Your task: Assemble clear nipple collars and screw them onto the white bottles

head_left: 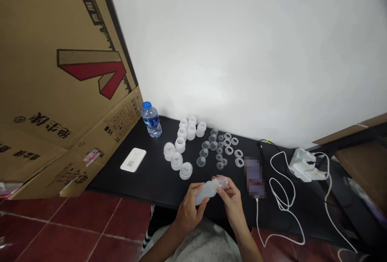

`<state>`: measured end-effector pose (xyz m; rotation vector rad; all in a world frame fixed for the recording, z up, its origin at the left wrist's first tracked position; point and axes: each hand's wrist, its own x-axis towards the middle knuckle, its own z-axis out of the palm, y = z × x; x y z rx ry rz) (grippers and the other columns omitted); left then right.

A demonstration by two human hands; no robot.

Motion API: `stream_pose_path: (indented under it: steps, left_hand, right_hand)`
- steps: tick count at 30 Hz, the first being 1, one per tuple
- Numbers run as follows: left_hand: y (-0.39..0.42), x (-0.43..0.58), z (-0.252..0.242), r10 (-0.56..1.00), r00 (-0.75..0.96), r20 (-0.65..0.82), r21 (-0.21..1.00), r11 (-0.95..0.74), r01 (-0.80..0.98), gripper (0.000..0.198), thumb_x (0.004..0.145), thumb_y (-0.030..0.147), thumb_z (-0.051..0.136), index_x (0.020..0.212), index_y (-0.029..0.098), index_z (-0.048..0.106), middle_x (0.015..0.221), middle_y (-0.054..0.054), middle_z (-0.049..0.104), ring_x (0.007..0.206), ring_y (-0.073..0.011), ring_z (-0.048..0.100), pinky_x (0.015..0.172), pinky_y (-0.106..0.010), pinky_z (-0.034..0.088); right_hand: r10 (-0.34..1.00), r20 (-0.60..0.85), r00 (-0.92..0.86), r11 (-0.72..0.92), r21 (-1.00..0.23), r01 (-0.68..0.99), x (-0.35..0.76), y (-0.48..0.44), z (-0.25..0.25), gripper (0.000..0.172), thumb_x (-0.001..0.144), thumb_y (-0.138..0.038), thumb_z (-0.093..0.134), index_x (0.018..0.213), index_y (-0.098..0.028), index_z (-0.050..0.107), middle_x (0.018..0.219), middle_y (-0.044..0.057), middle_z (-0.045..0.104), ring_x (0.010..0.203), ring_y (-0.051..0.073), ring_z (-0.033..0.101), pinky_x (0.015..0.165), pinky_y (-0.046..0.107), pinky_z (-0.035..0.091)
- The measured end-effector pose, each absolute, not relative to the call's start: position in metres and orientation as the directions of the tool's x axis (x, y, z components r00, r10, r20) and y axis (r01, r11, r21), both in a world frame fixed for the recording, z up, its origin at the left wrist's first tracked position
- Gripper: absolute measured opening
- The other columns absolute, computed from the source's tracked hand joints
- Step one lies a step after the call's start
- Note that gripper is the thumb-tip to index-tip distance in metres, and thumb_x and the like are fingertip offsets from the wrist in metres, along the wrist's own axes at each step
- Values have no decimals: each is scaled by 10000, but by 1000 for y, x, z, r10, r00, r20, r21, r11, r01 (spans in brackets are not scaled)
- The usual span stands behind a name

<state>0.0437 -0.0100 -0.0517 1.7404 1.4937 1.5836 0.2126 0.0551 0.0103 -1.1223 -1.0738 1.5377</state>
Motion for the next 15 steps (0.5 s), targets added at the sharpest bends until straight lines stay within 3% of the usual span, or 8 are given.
stream_pose_path:
  steps: [5, 9, 15]
  left_hand:
    - [-9, 44, -53, 838, -179, 515, 805, -402, 437, 367, 1076, 219, 591, 1436, 223, 517, 1281, -139, 695, 1196, -260, 735, 991, -413, 650]
    - [-9, 45, -53, 832, -207, 515, 809, -392, 438, 387, 1076, 222, 591, 1451, 233, 499, 1313, -143, 691, 1222, -263, 721, 1015, -421, 634]
    - [-12, 36, -36, 901, -47, 431, 850, -388, 356, 380, 1106, 374, 493, 1452, 223, 538, 1351, -164, 683, 1257, -308, 674, 1054, -484, 584]
  right_hand:
    - [986, -158, -48, -163, -978, -131, 201, 51, 11, 402, 814, -464, 949, 1071, -221, 759, 979, 42, 803, 906, 235, 751, 846, 325, 603]
    - [987, -157, -23, -158, -983, -97, 195, 51, 10, 466, 833, -505, 923, 1170, -233, 749, 1073, 67, 814, 1001, 267, 767, 875, 348, 622]
    - [982, -86, -168, -84, -996, 20, 223, 81, 30, 479, 804, -476, 941, 1177, -220, 784, 1012, 86, 828, 919, 286, 789, 792, 362, 647]
